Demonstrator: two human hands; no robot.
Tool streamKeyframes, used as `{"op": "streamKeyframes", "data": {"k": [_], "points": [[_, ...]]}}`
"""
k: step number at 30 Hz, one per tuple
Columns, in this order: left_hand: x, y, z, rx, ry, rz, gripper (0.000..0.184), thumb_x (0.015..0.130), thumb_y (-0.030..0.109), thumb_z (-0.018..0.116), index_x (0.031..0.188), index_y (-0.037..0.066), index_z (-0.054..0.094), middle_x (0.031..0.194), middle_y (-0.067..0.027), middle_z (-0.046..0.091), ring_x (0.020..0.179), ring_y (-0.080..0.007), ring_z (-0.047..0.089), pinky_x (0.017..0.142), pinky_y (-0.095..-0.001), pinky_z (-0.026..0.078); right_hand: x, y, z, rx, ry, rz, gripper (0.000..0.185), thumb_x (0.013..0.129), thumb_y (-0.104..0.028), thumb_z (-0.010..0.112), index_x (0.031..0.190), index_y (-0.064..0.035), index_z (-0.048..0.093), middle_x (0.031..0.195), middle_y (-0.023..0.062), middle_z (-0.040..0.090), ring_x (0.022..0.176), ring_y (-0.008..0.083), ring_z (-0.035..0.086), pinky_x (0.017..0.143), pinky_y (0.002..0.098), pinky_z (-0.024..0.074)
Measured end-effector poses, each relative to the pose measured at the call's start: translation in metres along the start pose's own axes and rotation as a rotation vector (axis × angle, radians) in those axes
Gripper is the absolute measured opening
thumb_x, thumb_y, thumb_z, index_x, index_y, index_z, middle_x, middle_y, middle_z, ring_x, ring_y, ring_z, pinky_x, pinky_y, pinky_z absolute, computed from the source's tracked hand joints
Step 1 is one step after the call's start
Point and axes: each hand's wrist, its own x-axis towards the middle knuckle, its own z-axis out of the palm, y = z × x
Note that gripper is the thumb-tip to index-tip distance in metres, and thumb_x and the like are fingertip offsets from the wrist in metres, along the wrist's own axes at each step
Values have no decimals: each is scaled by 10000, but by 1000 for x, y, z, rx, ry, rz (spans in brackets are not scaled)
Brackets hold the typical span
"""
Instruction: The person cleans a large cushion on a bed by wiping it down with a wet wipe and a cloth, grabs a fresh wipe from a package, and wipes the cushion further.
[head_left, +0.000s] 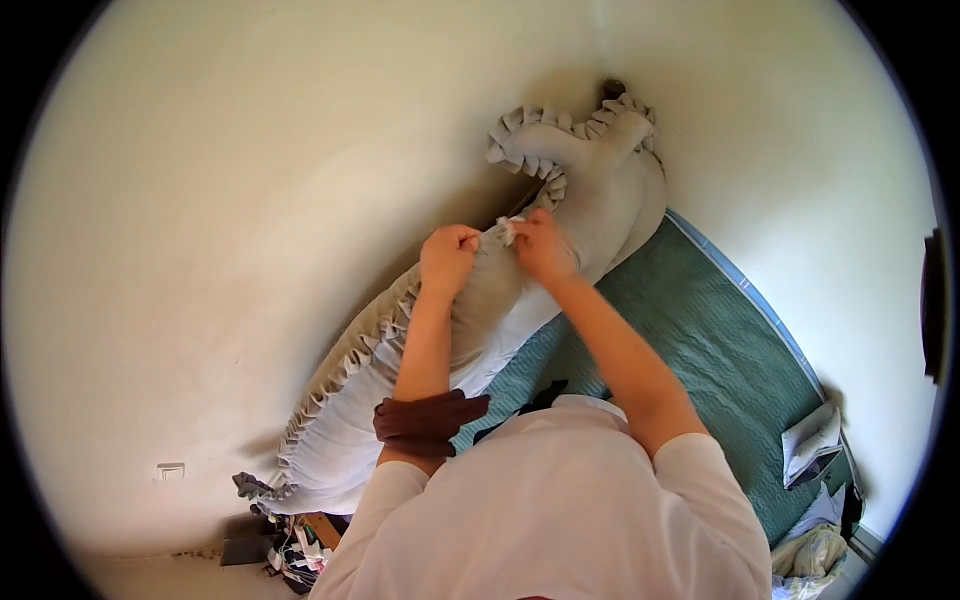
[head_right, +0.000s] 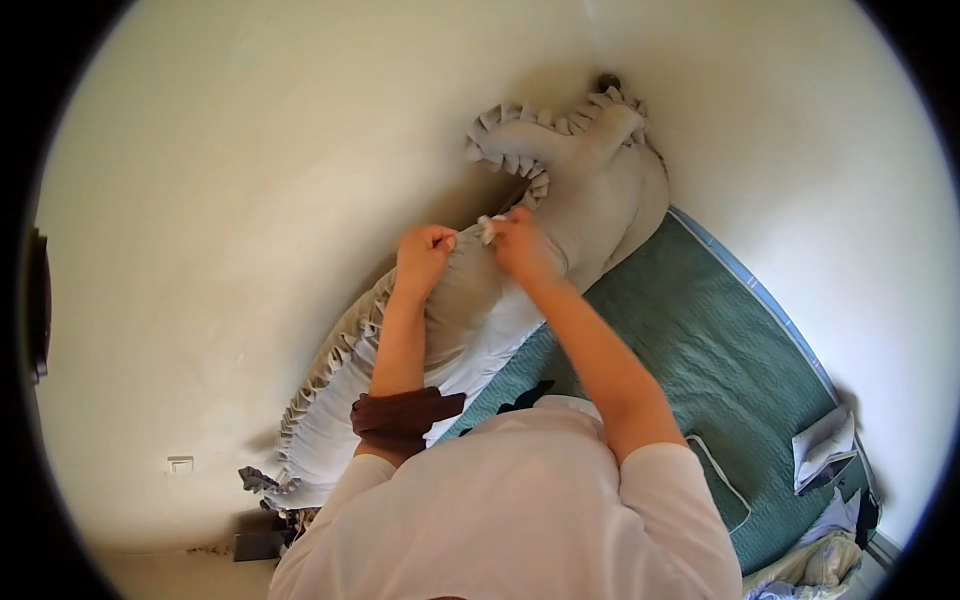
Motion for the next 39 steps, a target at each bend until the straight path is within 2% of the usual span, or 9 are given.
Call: {"op": "streamKeyframes", "data": {"k": [6,8,13,15,20,25,32,35,39], "points": [[-5,3,2,10,62,33,152,800,134,606,892,55,698,747,-141,658,682,-251,633,660,-353,481,1,-17,-9,198,45,-82,191,749,-100,634,913,-179,693,916,82,546,782,274,588,660,396,484],[-6,0,3,-70,51,57,148,823,86,599,914,1,679,682,-55,625,625,-119,558,619,-275,440,-3,6,0,-19,-75,30,195,746,-103,640,923,-169,690,906,89,545,787,264,591,655,392,485],[-4,3,4,-65,60,19,147,812,85,601,913,15,681,730,-98,647,666,-181,594,647,-308,462,14,-5,-33,99,-2,201,208,761,-87,600,935,-159,689,930,89,540,794,284,591,682,403,482],[-2,1,1,-82,43,13,147,801,102,606,902,32,687,764,-137,665,703,-249,636,672,-344,484,2,-33,-25,271,-71,-81,207,778,-94,586,946,-149,694,921,100,537,788,297,590,681,407,476],[-3,2,-8,-157,-127,77,197,805,-25,564,975,-19,663,830,-53,667,737,-120,583,667,-273,459,8,22,-14,16,-61,185,217,759,-75,602,950,-126,692,881,116,530,755,290,580,628,367,480],[5,-12,3,-262,-93,89,269,796,-69,527,1045,-36,623,911,-86,663,839,-135,606,732,-258,473,-2,-32,-24,195,169,-229,273,739,-66,609,984,-154,690,877,98,531,745,281,579,630,377,488],[0,-2,-4,-293,8,-1,313,779,-99,505,1072,-41,598,910,-104,652,822,-126,605,718,-235,467,7,-13,-22,167,13,150,287,741,-70,613,1001,-171,682,866,77,529,745,273,587,635,393,491],[2,-7,0,-469,-16,-14,315,776,-94,509,1072,-35,602,903,-95,650,810,-116,597,712,-229,463,-1,-54,-25,203,36,-163,271,763,-66,597,1002,-162,682,868,83,533,742,283,586,642,402,488],[2,-1,-6,-365,-41,-94,331,769,-97,493,1075,-35,603,898,-92,652,801,-114,593,706,-226,463,6,-17,7,39,-9,10,260,765,-67,605,1003,-143,673,851,82,536,727,275,579,628,388,483]]}}
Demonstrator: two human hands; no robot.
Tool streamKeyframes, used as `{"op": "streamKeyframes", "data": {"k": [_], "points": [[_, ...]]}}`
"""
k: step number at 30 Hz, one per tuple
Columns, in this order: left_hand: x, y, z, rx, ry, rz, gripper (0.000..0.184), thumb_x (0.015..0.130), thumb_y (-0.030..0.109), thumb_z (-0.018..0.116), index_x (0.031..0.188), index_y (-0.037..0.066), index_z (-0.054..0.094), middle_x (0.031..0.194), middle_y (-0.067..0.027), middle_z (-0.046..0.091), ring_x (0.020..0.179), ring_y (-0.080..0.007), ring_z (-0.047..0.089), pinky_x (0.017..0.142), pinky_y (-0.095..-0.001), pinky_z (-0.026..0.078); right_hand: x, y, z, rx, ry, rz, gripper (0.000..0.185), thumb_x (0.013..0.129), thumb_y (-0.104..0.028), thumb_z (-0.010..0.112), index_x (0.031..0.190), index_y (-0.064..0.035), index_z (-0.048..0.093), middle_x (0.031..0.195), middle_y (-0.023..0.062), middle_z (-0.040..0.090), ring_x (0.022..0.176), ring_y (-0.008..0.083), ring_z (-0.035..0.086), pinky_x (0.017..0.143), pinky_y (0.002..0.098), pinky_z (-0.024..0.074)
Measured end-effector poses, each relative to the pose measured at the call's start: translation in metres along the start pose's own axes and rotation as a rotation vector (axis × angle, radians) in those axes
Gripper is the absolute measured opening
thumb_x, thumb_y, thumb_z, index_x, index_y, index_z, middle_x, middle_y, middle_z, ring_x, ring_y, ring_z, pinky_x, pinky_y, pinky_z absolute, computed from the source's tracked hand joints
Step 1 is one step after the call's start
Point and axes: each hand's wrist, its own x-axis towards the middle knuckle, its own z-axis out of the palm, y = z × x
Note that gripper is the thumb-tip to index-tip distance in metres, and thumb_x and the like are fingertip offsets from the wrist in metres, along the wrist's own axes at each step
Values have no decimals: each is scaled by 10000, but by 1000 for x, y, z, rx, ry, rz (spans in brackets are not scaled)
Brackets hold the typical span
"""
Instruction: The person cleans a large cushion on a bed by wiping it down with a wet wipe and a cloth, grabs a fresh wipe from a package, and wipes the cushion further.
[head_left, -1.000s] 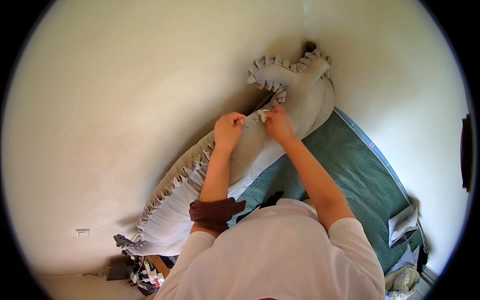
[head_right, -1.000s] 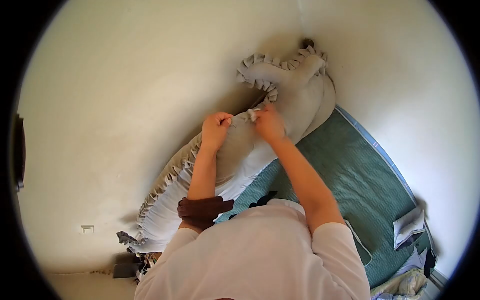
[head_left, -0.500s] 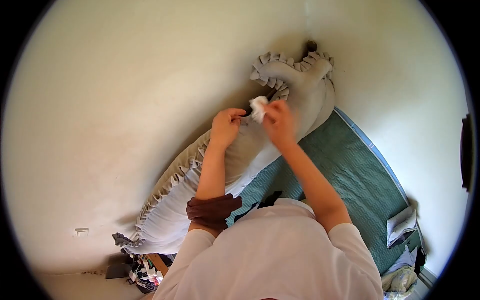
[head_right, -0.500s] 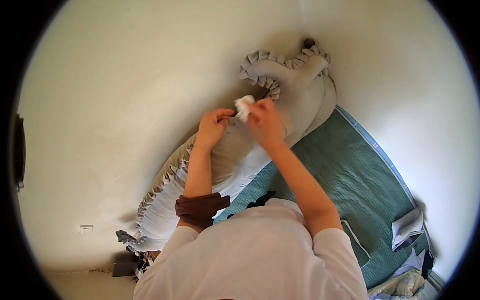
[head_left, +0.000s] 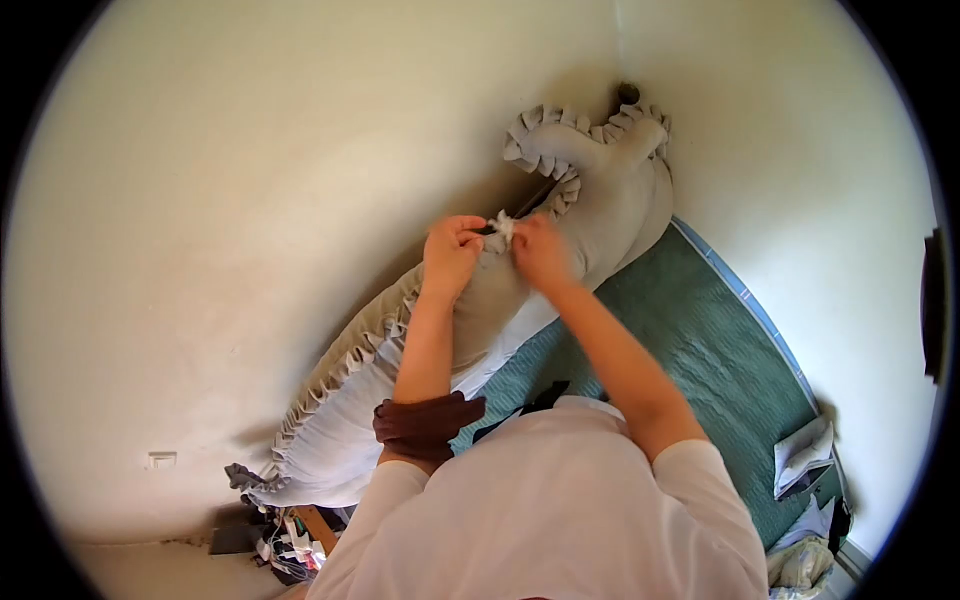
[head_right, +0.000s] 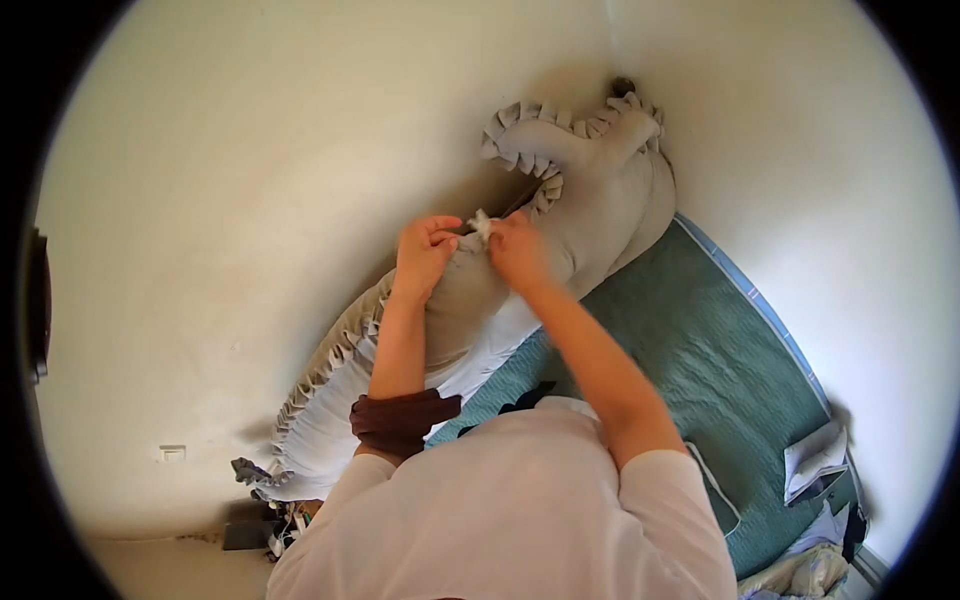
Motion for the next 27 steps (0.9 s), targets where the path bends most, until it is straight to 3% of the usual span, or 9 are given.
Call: {"op": "streamKeyframes", "data": {"k": [4,6,9,13,15,19,21,23,27], "points": [[2,-8,4,-91,64,40,322,767,-93,506,1066,-32,610,866,-80,654,766,-102,582,682,-220,460,0,-21,-23,244,8,48,265,757,-66,604,1000,-145,674,840,89,537,736,277,586,625,383,483],[1,-13,3,-134,80,73,312,769,-87,520,1062,-31,612,861,-77,654,758,-101,580,681,-220,461,-13,-40,-19,242,33,-145,252,759,-70,601,985,-150,681,834,86,537,738,274,587,625,371,481],[7,-3,-1,52,84,50,296,777,-80,536,1060,-34,611,863,-74,654,756,-100,584,680,-220,461,-5,-8,-7,-26,-52,-9,265,750,-82,616,990,-175,679,844,75,535,737,265,588,620,362,483],[6,-3,5,-130,64,61,283,780,-77,530,1049,-30,605,855,-72,654,759,-98,593,657,-222,457,7,-15,-31,98,-5,76,275,752,-79,606,989,-198,678,873,77,535,773,270,589,644,377,490],[1,-7,6,-218,39,72,268,785,-70,530,1040,-29,603,847,-72,654,757,-95,594,646,-222,454,-5,-32,-30,180,-113,-122,272,753,-77,598,988,-189,676,873,94,536,784,278,589,659,390,491],[-5,15,5,202,100,149,237,771,17,570,1005,21,611,849,-106,680,772,-226,644,695,-307,489,-4,74,-19,-3,125,113,210,772,-92,592,968,-83,668,809,106,531,767,277,584,680,379,475],[-9,29,16,387,80,196,225,773,68,601,994,34,621,849,-101,680,779,-255,644,698,-332,489,2,58,-54,52,148,242,205,780,-93,591,968,-69,669,809,105,532,755,265,575,672,364,463],[-6,37,33,928,319,616,258,757,188,680,999,104,655,831,-100,673,762,-249,638,695,-389,488,-1,55,-67,102,177,376,201,787,-95,590,967,-55,670,809,104,532,744,252,565,663,349,452],[3,35,46,1195,26,377,266,732,271,702,924,89,681,827,-98,679,795,-278,639,706,-398,486,-14,58,-56,142,270,324,234,776,-46,596,995,-64,676,863,92,540,707,223,540,627,318,435]]}}
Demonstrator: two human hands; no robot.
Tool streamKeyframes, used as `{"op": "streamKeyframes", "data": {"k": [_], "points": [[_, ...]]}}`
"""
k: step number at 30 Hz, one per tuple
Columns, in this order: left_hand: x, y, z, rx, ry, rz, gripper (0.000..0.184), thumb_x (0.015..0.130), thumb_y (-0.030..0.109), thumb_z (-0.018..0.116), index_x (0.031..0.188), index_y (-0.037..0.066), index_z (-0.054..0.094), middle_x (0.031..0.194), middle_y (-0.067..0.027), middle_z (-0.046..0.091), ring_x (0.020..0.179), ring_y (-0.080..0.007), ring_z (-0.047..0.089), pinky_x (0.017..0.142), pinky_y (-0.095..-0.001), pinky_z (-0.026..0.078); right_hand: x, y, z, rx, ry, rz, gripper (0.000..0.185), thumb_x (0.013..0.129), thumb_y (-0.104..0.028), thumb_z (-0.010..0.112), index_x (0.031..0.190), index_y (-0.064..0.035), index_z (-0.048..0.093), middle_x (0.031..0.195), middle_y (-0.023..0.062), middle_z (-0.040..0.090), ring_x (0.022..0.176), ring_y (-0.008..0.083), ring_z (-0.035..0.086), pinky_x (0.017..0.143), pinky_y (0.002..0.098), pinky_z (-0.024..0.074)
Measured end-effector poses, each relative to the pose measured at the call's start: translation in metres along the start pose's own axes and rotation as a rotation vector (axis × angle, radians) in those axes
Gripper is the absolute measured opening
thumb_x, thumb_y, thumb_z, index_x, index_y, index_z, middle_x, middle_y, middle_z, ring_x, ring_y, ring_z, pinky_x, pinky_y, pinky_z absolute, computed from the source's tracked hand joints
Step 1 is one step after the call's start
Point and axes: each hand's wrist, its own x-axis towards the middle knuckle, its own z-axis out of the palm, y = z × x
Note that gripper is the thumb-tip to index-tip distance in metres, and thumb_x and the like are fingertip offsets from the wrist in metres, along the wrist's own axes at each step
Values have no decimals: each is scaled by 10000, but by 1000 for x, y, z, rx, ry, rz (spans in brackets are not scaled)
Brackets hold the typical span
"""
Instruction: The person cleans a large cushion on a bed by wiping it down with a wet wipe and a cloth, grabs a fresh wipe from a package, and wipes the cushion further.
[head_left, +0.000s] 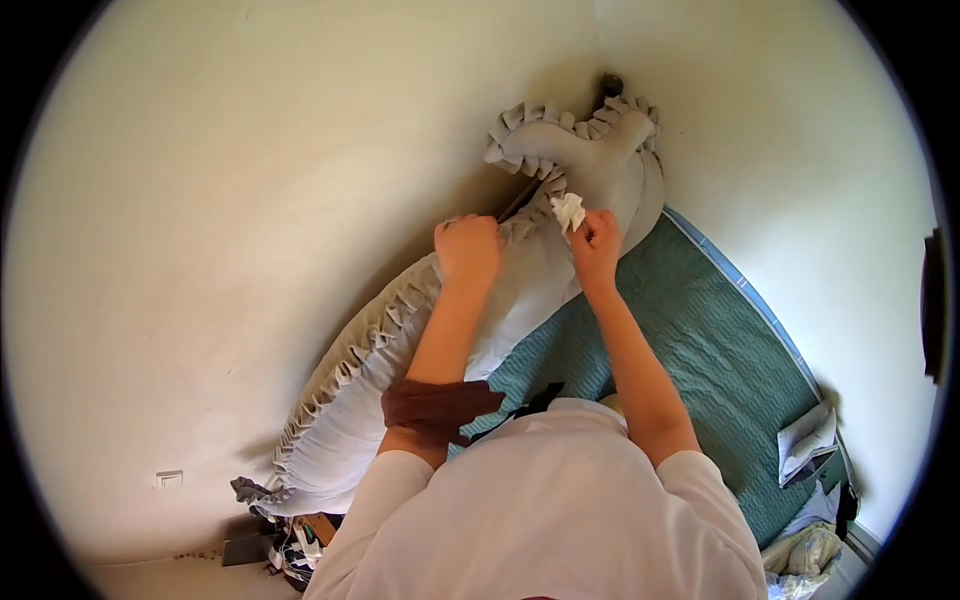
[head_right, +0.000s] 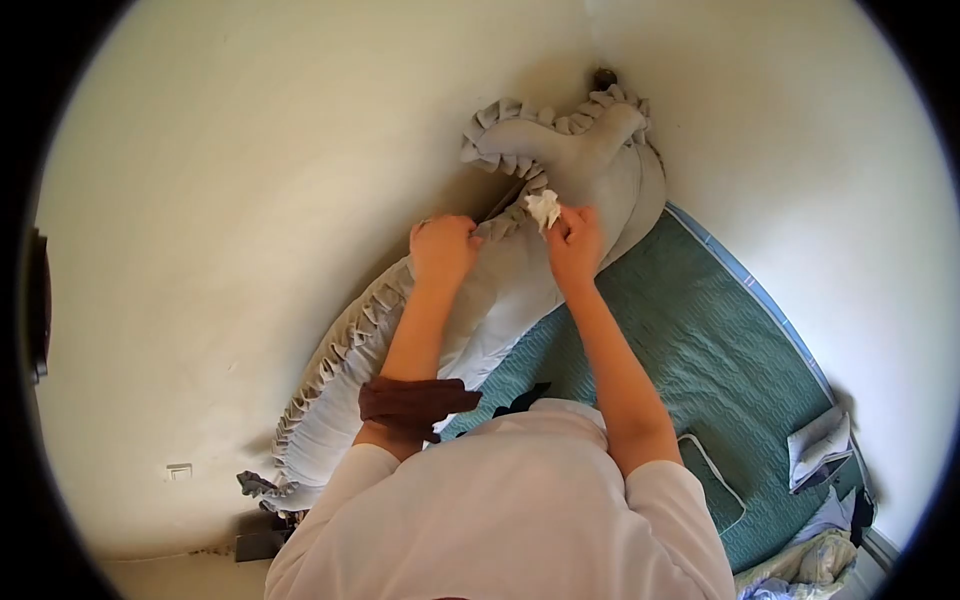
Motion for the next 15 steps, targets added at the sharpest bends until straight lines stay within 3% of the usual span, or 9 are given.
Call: {"op": "streamKeyframes", "data": {"k": [2,5,6,8,9,11,15], "points": [[-3,-12,7,-362,-10,-181,203,727,231,697,861,79,691,822,-89,683,786,-281,644,694,-378,490,-1,-2,4,85,47,2,256,767,-26,600,1005,-73,678,885,88,543,712,217,541,635,313,442],[-8,-27,8,-576,-73,-246,151,739,187,675,846,81,690,795,-97,679,755,-269,646,678,-369,494,-4,-41,12,236,80,-148,316,724,69,566,986,-70,676,940,94,575,740,211,568,648,294,458],[-8,-28,10,-574,-70,-250,151,739,187,675,846,81,690,795,-97,679,755,-269,646,678,-369,494,-10,-49,23,240,76,-150,316,724,69,566,986,-70,676,940,94,575,740,211,568,648,294,458],[-6,-29,13,-420,-23,-217,82,748,149,640,808,112,682,817,-99,668,804,-302,633,729,-414,491,-22,-53,41,254,-168,-431,266,737,-2,599,951,-129,695,918,74,573,765,264,589,677,345,486],[-9,-28,13,-418,-23,-217,82,748,149,640,808,112,682,817,-99,668,804,-302,633,729,-414,491,-23,-41,49,256,-167,-430,266,737,-2,599,951,-129,695,918,74,573,765,264,589,677,345,486],[-15,-25,8,-612,-39,-280,68,764,136,618,783,89,665,828,-105,667,798,-308,632,728,-417,491,-15,-18,56,-53,-292,-288,227,743,-43,603,924,-145,696,899,73,575,770,281,592,671,362,487],[-15,-23,7,-583,30,-264,68,769,134,610,789,86,654,833,-106,666,808,-308,631,724,-417,490,8,-30,45,-76,-287,-229,213,751,-74,600,918,-158,702,885,82,568,769,287,596,667,379,488]]}}
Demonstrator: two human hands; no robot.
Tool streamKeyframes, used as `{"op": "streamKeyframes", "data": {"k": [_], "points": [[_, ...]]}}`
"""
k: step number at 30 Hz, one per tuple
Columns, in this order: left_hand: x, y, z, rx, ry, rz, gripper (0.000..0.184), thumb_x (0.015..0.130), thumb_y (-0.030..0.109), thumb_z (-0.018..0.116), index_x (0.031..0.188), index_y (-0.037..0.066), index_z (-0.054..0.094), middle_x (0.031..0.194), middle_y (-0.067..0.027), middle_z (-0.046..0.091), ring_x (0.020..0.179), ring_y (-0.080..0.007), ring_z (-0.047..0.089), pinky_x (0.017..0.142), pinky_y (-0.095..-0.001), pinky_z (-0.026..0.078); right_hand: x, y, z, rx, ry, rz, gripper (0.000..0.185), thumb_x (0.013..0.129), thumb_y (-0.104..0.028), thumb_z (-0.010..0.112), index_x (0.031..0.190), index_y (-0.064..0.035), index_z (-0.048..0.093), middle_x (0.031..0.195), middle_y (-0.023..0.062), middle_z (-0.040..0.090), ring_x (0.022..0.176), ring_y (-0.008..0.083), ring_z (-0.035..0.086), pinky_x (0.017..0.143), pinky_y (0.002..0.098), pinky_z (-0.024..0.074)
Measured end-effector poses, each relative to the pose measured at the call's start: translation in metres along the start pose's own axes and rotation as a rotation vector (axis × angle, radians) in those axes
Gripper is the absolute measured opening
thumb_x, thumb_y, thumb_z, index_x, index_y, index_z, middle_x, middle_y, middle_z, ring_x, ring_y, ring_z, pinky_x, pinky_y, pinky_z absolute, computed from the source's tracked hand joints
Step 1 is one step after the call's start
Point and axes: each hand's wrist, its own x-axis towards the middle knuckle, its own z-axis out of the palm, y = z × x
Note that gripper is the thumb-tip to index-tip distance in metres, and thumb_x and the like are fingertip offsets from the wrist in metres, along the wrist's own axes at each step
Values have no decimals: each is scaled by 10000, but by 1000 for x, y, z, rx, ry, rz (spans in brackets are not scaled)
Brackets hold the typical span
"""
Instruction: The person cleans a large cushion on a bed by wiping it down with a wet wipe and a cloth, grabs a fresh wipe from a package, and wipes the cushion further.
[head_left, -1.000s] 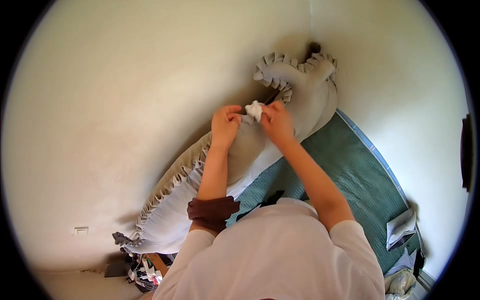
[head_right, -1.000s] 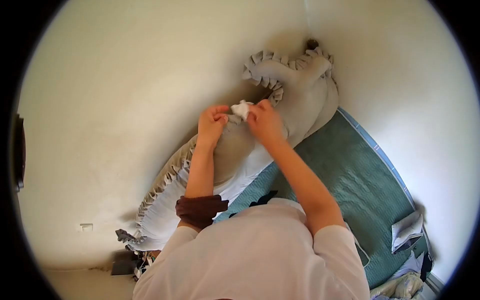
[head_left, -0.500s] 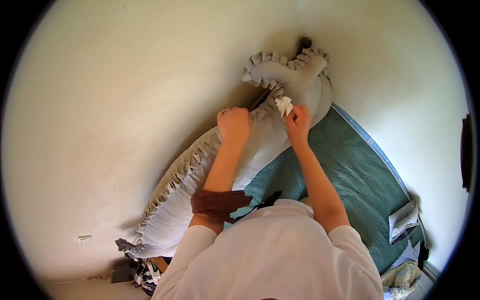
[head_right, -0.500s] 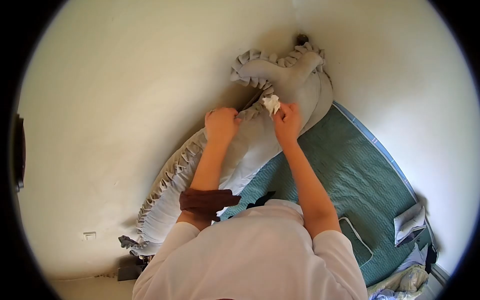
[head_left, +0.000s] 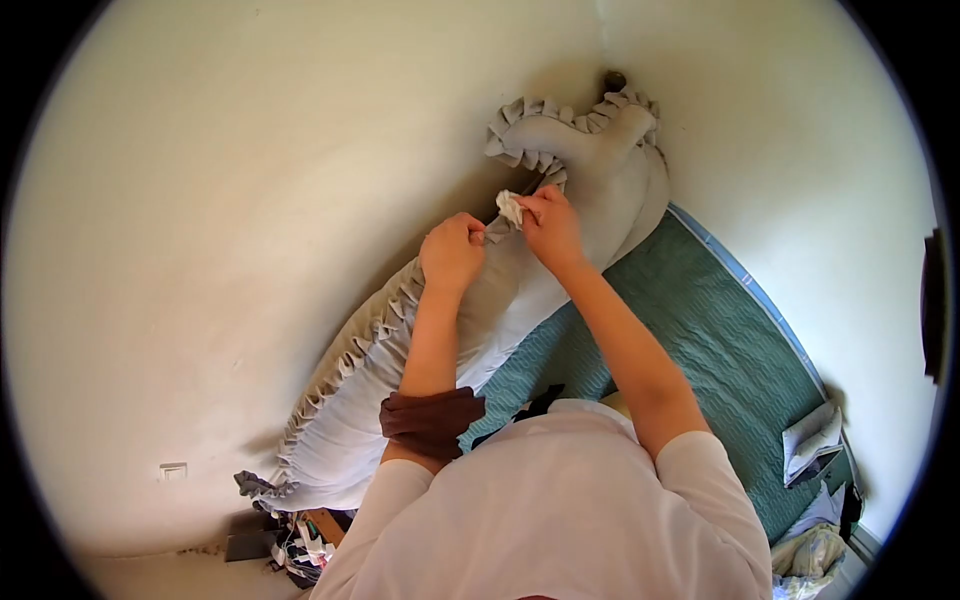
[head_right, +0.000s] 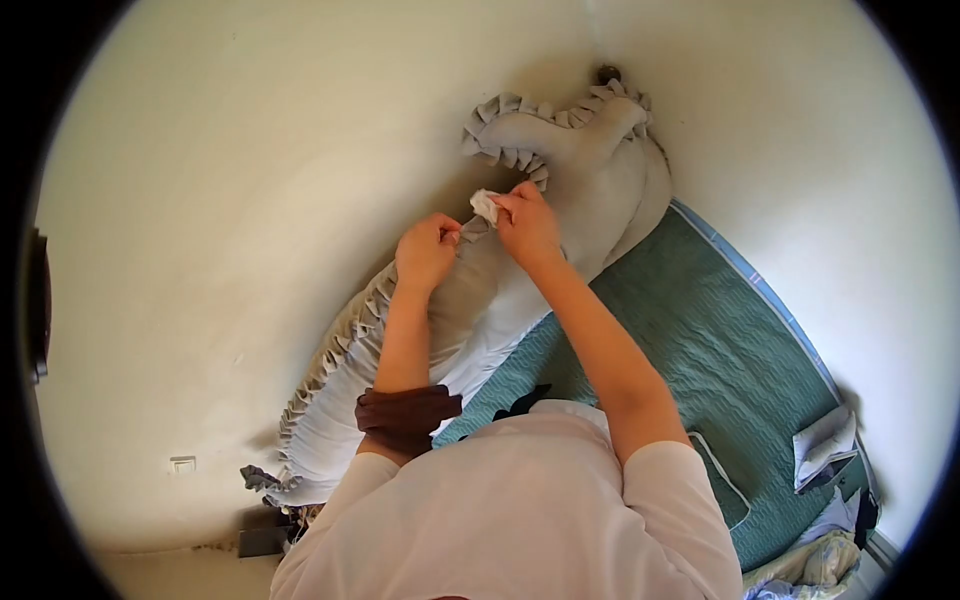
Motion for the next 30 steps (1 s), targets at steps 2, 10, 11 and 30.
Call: {"op": "streamKeyframes", "data": {"k": [2,10,11,30], "points": [[-1,3,-2,48,22,-8,79,767,133,615,824,100,658,832,-106,665,816,-305,631,724,-415,489,-7,-22,-7,138,37,-90,203,748,-79,600,910,-145,705,874,99,559,758,294,594,672,391,489],[-4,-4,-1,-34,5,42,111,764,104,610,869,95,644,819,-89,667,791,-306,633,715,-414,487,6,-8,-6,-35,-93,-18,165,742,-112,598,876,-109,693,910,128,544,813,309,584,689,407,488],[-3,-6,-1,-48,16,47,171,758,86,612,927,97,635,815,-85,668,783,-304,634,712,-413,487,4,-16,-7,151,-27,-80,151,745,-124,596,864,-103,688,934,133,540,824,312,582,695,409,488],[9,-29,3,-281,-35,-33,441,730,36,597,1166,0,539,877,-152,681,830,-286,648,779,-370,489,-18,-37,0,25,21,-239,173,739,-89,606,882,-142,688,859,93,536,735,292,582,633,412,479]]}}
